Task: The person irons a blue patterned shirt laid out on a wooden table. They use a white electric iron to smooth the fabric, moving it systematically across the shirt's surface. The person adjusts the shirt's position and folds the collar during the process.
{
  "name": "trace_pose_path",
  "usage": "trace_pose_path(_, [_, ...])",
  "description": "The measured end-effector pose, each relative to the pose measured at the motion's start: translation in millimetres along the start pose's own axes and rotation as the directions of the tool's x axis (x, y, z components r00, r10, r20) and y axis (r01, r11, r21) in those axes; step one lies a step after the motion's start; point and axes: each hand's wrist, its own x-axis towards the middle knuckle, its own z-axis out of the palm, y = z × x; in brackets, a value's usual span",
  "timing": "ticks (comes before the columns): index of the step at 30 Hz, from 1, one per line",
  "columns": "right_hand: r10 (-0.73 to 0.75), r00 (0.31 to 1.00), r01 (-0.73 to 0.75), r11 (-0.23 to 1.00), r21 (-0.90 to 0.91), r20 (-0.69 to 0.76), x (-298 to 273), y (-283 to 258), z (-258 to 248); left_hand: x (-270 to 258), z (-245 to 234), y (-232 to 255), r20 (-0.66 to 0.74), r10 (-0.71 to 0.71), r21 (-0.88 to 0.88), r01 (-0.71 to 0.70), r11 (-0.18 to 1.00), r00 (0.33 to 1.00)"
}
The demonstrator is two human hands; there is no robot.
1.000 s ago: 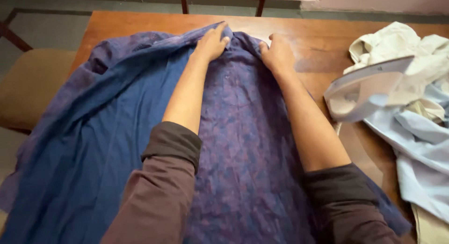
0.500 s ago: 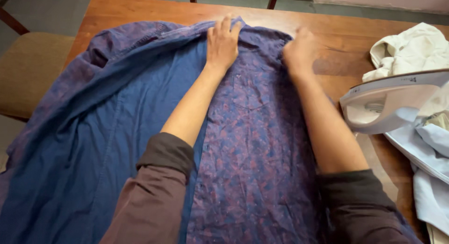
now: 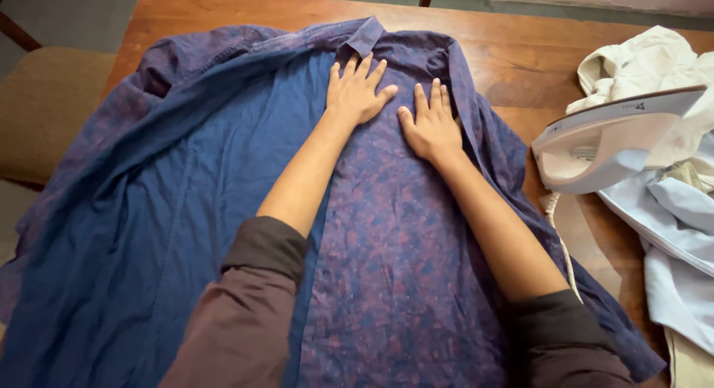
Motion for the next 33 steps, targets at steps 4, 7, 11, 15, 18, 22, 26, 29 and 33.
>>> trace_pose_path(4, [-0.121,0.993,0.121,0.993,-0.003,-0.016,8,24,16,8,8,-9,-0.075,0.069,-0.078,-0.075,0.994,0.995])
trace_pose_path(7, [-0.292,0.955,0.283,0.947,-0.154,-0.040,9,42,25,-1,12,-33,-0.213,0.041,-0.469,-0.139,0.872,0.976])
trace_pose_path(11, [-0.205,0.969,0.223,0.966,0.131,-0.137,13,53,28,-49,6,-69,-0.227,-0.001,-0.328,-0.076,0.942,0.974])
trace_pose_path(15, [-0.117,0.985,0.146,0.955,0.259,-0.125,17,58,13,-86,-8,-91,-0.220,-0.038,-0.012,0.036,0.999,0.975])
trace_pose_path(18, [-0.050,0.998,0.055,0.982,0.180,-0.031,8,59,-4,-97,-17,-106,-0.194,-0.061,0.006,0.064,0.998,0.979])
trace_pose_path(22, [0.077,0.995,-0.082,0.993,0.090,0.062,6,61,-19,-91,-18,-109,-0.181,-0.088,0.010,0.091,0.996,0.980])
trace_pose_path(26, [0.003,0.998,-0.009,0.996,0.088,0.068,5,55,-20,-85,-12,-104,-0.275,-0.037,0.080,0.061,0.995,0.961])
trace_pose_path(29, [0.000,1.000,0.000,1.000,0.009,0.022,-13,26,-30,-60,-8,-90,-0.166,-0.128,-0.164,0.101,0.981,0.978])
trace_pose_path(33, [-0.311,0.935,0.282,0.944,-0.173,-0.170,-85,-45,-50,18,2,-67,-0.382,-0.145,-0.445,-0.044,0.894,0.913])
